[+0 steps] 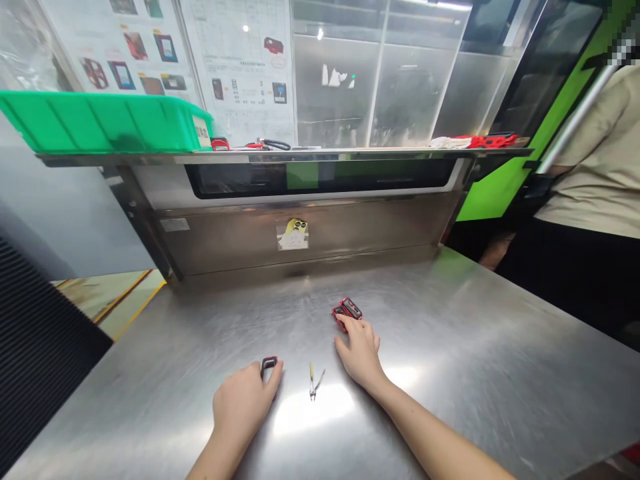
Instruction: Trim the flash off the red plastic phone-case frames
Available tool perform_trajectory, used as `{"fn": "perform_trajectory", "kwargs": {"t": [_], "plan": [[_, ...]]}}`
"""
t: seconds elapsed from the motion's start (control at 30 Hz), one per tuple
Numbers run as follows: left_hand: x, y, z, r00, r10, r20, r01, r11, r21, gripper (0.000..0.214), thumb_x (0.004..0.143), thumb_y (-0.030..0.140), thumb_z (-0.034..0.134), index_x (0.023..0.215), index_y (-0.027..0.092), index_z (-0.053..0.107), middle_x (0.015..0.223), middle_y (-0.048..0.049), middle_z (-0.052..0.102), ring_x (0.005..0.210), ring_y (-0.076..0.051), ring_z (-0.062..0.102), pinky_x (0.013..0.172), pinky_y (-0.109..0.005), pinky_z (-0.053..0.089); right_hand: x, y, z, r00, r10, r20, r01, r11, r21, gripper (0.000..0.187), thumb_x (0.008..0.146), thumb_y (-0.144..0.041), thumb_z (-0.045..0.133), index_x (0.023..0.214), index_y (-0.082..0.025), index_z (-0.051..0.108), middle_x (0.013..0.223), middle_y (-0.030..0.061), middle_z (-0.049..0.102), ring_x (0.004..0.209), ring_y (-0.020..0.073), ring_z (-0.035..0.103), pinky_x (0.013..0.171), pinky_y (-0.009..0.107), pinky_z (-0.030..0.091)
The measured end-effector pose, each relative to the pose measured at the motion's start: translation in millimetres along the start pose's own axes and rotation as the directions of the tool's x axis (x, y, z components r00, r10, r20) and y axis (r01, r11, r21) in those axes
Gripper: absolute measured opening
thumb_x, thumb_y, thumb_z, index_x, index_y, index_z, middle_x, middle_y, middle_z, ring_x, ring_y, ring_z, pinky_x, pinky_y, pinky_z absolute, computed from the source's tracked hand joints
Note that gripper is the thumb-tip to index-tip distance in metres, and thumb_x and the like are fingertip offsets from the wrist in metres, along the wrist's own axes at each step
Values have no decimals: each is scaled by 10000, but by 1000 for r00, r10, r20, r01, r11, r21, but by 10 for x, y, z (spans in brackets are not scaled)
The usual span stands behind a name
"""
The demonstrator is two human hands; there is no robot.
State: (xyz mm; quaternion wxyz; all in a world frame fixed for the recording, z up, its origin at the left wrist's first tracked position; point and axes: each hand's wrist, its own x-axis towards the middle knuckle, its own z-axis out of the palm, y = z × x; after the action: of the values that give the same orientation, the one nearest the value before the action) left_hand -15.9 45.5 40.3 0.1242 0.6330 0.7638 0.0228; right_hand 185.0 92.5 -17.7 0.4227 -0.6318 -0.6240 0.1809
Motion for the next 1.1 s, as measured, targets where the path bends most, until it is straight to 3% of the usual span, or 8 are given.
{"fn": "perform_trajectory", "kwargs": {"t": [0.13,0.3,0.5,0.77,0.87,0.97,1.03,1.1], "plan": [[14,-20,5,997,0,-74,3,999,43,369,887,425,306,859,170,572,856,-129,677,841,-337,643,632,-379,436,11,-12,-27,999,32,11,-33,997,73,388,718,-108,472,1057,-219,622,904,63,652,900,275,494,850,457,323],[66,-40,30,984,36,-173,-18,995,101,310,908,272,306,1072,120,522,1040,-129,608,965,-290,578,709,-355,445,-10,-43,21,994,36,107,-68,947,314,331,707,-204,501,1020,-199,608,762,15,623,635,180,506,669,312,397],[92,-116,5,976,75,-206,-38,983,180,331,914,206,286,980,135,603,1006,-123,629,959,-291,565,750,-365,429,-117,-224,-3,953,3,302,-200,758,621,403,670,-337,613,1024,-153,560,748,17,606,597,140,531,577,264,415],[87,-161,-23,953,76,-292,-31,988,154,324,894,192,329,1043,98,601,1087,-180,614,1071,-347,502,849,-456,395,-287,-289,5,854,-49,518,-424,511,748,483,626,-421,770,985,-173,562,730,11,634,556,111,546,539,243,434],[54,-102,34,943,159,-292,-148,987,60,356,911,274,336,1114,102,572,1179,-167,587,1144,-314,464,937,-443,352,-334,-306,3,828,-74,556,-484,405,775,454,634,-354,800,985,-178,571,724,-1,645,561,87,536,543,205,417],[-33,-21,114,931,276,-239,-307,946,-101,387,933,341,278,1102,158,575,1119,-99,637,1084,-217,529,928,-325,392,-366,-356,-35,814,-106,571,-506,353,787,444,632,-320,814,978,-176,578,703,-12,642,564,83,540,551,199,418],[-122,41,148,916,347,-201,-399,832,-384,413,938,386,237,1049,182,578,1024,-74,664,963,-194,579,851,-285,433,-385,-393,-67,803,-130,581,-515,337,788,449,631,-319,818,980,-171,577,685,-15,638,561,88,549,552,205,428],[-218,110,154,908,386,-164,-384,611,-692,419,929,442,244,897,197,582,842,-42,659,776,-189,584,715,-272,448,-410,-423,-98,784,-161,599,-530,329,782,460,631,-318,820,985,-170,567,678,-14,644,552,95,567,551,213,445]]}}
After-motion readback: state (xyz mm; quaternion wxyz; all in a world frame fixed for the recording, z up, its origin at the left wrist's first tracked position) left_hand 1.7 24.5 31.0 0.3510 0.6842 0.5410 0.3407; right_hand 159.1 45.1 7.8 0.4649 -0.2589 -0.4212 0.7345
